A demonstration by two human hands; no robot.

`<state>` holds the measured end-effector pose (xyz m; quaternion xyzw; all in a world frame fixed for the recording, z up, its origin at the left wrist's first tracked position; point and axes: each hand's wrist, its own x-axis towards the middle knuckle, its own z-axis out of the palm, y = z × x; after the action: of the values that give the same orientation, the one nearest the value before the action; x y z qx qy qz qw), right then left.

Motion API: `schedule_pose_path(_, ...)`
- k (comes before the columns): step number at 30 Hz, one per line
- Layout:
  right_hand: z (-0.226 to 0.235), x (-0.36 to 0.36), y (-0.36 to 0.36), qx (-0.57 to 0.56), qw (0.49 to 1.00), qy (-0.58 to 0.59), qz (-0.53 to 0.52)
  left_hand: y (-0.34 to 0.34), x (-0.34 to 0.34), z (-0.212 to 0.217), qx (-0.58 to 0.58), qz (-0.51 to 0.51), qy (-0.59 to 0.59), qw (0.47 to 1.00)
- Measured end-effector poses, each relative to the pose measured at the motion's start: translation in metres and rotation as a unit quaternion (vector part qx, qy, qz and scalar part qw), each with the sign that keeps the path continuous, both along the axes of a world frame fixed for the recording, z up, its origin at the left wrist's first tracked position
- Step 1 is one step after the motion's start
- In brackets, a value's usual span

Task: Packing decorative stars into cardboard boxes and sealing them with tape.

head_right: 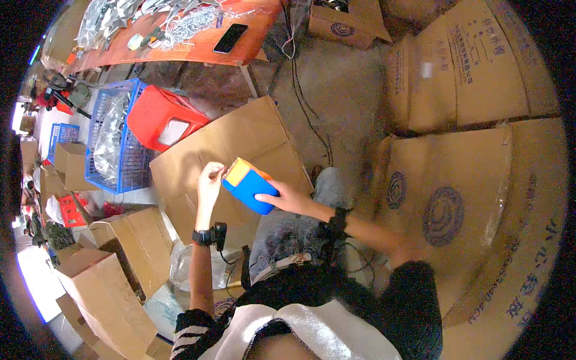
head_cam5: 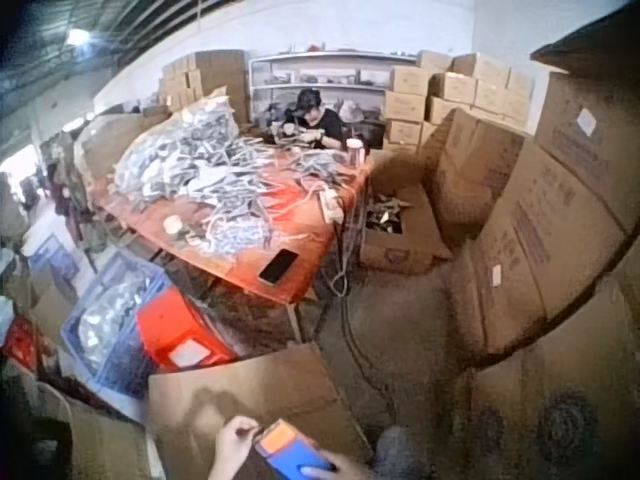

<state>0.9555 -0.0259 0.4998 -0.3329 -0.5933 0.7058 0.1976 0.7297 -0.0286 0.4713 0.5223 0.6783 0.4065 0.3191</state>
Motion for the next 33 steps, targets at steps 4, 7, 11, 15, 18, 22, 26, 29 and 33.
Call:
schedule_pose_path(4, -0.005, -0.016, 0.030, -0.037, 0.999, 0.011, -0.019, 0.044, -0.025, -0.032, -0.001, -0.044, -0.032, 0.999)
schedule_pose_path(7, -0.032, -0.024, 0.068, -0.026, 1.000, -0.008, -0.010, 0.091, -0.033, -0.053, -0.014, -0.087, -0.068, 0.994)
schedule_pose_path(11, -0.102, -0.045, 0.112, -0.114, 0.992, -0.033, -0.038, 0.159, -0.053, -0.105, -0.076, -0.102, -0.019, 0.992)
schedule_pose_path(15, -0.140, -0.058, 0.155, -0.117, 0.987, -0.051, -0.098, 0.203, -0.042, -0.143, -0.160, -0.065, 0.046, 0.984)
schedule_pose_path(18, -0.168, -0.075, 0.165, -0.162, 0.975, -0.040, -0.146, 0.222, -0.048, -0.182, -0.220, -0.071, 0.154, 0.961)
schedule_pose_path(22, -0.201, -0.092, 0.164, -0.167, 0.967, -0.082, -0.176, 0.242, -0.066, -0.241, -0.239, -0.112, 0.165, 0.950)
schedule_pose_path(26, -0.212, -0.091, 0.150, -0.164, 0.959, -0.117, -0.201, 0.247, -0.066, -0.278, -0.216, -0.094, 0.145, 0.961)
schedule_pose_path(29, -0.210, -0.088, 0.143, -0.200, 0.945, -0.133, -0.224, 0.248, -0.062, -0.298, -0.238, -0.111, 0.057, 0.963)
schedule_pose_path(33, -0.207, -0.088, 0.135, -0.273, 0.913, -0.174, -0.248, 0.252, -0.058, -0.305, -0.198, -0.076, 0.087, 0.974)
